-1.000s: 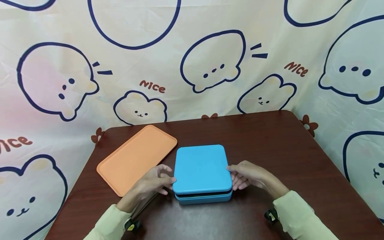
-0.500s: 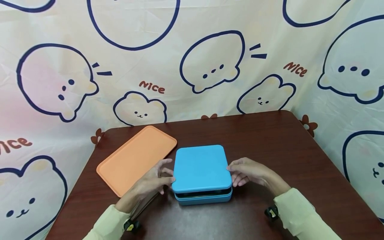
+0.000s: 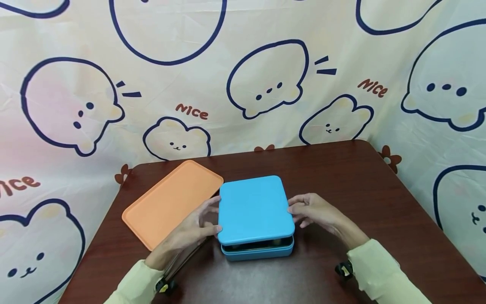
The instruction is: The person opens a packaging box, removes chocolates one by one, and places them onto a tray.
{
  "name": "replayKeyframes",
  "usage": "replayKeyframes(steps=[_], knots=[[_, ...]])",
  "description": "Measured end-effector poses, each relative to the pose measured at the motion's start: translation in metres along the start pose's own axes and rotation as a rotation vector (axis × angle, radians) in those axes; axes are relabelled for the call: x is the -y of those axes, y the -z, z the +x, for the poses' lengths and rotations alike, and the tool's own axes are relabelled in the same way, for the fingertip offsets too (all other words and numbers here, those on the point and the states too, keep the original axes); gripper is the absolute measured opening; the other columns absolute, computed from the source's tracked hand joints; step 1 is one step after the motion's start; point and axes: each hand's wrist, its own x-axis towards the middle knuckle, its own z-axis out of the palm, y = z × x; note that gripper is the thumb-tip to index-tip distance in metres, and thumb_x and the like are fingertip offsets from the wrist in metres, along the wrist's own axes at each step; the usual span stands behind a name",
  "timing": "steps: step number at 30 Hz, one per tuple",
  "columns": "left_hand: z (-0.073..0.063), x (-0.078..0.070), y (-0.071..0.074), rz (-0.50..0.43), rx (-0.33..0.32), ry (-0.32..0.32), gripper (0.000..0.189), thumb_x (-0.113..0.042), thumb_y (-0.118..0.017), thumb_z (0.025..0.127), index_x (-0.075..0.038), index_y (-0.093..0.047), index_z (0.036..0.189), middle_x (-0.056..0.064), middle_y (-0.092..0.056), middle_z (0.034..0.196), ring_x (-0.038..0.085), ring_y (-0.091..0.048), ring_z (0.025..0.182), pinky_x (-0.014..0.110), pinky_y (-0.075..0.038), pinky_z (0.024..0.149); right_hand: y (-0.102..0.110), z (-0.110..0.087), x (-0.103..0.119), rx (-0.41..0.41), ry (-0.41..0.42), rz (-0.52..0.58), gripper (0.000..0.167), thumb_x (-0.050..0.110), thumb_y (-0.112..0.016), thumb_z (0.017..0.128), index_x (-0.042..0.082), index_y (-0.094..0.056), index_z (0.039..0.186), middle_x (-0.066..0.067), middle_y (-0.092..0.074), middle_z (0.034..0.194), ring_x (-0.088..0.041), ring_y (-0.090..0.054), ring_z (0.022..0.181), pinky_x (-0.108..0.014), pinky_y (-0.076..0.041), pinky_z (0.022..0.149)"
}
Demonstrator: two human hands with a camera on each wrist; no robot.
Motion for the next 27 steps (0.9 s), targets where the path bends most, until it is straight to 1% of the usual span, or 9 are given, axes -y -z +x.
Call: replayKeyframes(steps=[3, 5, 8, 9, 13, 18, 21, 24, 27], knots=[[0.000, 0.000, 0.001, -0.004, 0.009, -0.015, 0.078, -0.017, -0.071, 0.093, -0.014, -0.027, 0.156, 0.019, -0.049, 0.135, 0.036, -0.055, 0.067, 0.021, -0.037, 0.047, 0.000, 0.000, 0.002, -0.018, 0.019, 0.017, 0.075, 0.025, -0.067, 0.096, 0.003, -0.027, 0.155, -0.025, -0.056, 0.138, -0.030, -0.071, 0.085, -0.031, -0.054, 0.059], [0.001, 0.001, 0.003, -0.010, 0.014, -0.023, 0.077, -0.018, -0.071, 0.092, -0.014, -0.029, 0.156, 0.019, -0.048, 0.135, 0.037, -0.057, 0.072, 0.021, -0.038, 0.049, 0.000, 0.000, 0.003, -0.015, 0.040, 0.030, 0.081, 0.023, -0.067, 0.096, 0.012, -0.018, 0.160, -0.026, -0.043, 0.150, -0.032, -0.071, 0.083, -0.030, -0.052, 0.056], [0.002, 0.002, 0.005, -0.009, 0.013, -0.045, 0.075, -0.018, -0.071, 0.093, -0.016, -0.030, 0.156, 0.018, -0.048, 0.136, 0.037, -0.057, 0.071, 0.022, -0.039, 0.049, 0.000, 0.000, 0.005, -0.008, 0.086, 0.024, 0.081, 0.022, -0.066, 0.097, 0.021, -0.017, 0.161, -0.024, -0.035, 0.156, -0.034, -0.071, 0.082, -0.031, -0.051, 0.055], [0.002, 0.002, 0.005, -0.006, 0.008, -0.056, 0.075, -0.018, -0.071, 0.093, -0.017, -0.031, 0.156, 0.017, -0.048, 0.136, 0.036, -0.057, 0.069, 0.023, -0.040, 0.048, 0.000, -0.001, 0.005, -0.010, 0.102, 0.019, 0.078, 0.022, -0.066, 0.097, 0.021, -0.020, 0.160, -0.023, -0.036, 0.155, -0.035, -0.070, 0.081, -0.031, -0.050, 0.054], [0.003, 0.001, 0.007, 0.006, 0.004, -0.120, 0.071, -0.018, -0.068, 0.095, -0.017, -0.032, 0.156, 0.015, -0.048, 0.136, 0.024, -0.054, 0.059, 0.025, -0.042, 0.046, 0.001, -0.003, 0.006, -0.042, 0.147, 0.011, 0.064, 0.022, -0.063, 0.099, 0.018, -0.033, 0.156, -0.021, -0.043, 0.150, -0.035, -0.070, 0.080, -0.031, -0.050, 0.052], [0.003, -0.003, 0.008, -0.001, 0.006, -0.214, 0.062, -0.010, -0.057, 0.100, -0.013, -0.032, 0.156, 0.017, -0.051, 0.134, 0.014, -0.059, 0.071, 0.031, -0.049, 0.049, 0.001, -0.003, 0.009, -0.118, 0.189, 0.032, 0.048, 0.020, -0.055, 0.103, 0.015, -0.044, 0.150, -0.017, -0.053, 0.141, -0.031, -0.069, 0.081, -0.031, -0.052, 0.054], [0.004, -0.006, 0.008, -0.003, -0.001, -0.264, 0.059, -0.005, -0.054, 0.100, -0.011, -0.034, 0.155, 0.019, -0.053, 0.131, 0.013, -0.061, 0.076, 0.033, -0.051, 0.050, 0.001, -0.003, 0.011, -0.175, 0.214, 0.015, 0.043, 0.019, -0.054, 0.104, 0.014, -0.049, 0.146, -0.013, -0.057, 0.134, -0.028, -0.068, 0.087, -0.033, -0.053, 0.058], [0.006, -0.008, 0.007, 0.017, -0.043, -0.312, 0.059, -0.001, -0.055, 0.098, -0.010, -0.037, 0.154, 0.019, -0.056, 0.126, 0.018, -0.063, 0.079, 0.034, -0.052, 0.050, 0.002, -0.003, 0.013, -0.216, 0.243, -0.016, 0.041, 0.020, -0.057, 0.102, 0.013, -0.051, 0.143, -0.008, -0.060, 0.129, -0.024, -0.066, 0.092, -0.035, -0.054, 0.061], [0.007, -0.011, 0.006, 0.040, -0.117, -0.344, 0.058, 0.001, -0.058, 0.097, -0.009, -0.042, 0.152, 0.020, -0.060, 0.120, 0.019, -0.065, 0.081, 0.036, -0.054, 0.051, 0.002, -0.003, 0.016, -0.237, 0.293, -0.051, 0.041, 0.021, -0.060, 0.101, 0.012, -0.052, 0.140, -0.006, -0.062, 0.127, -0.023, -0.065, 0.093, -0.036, -0.055, 0.061]])
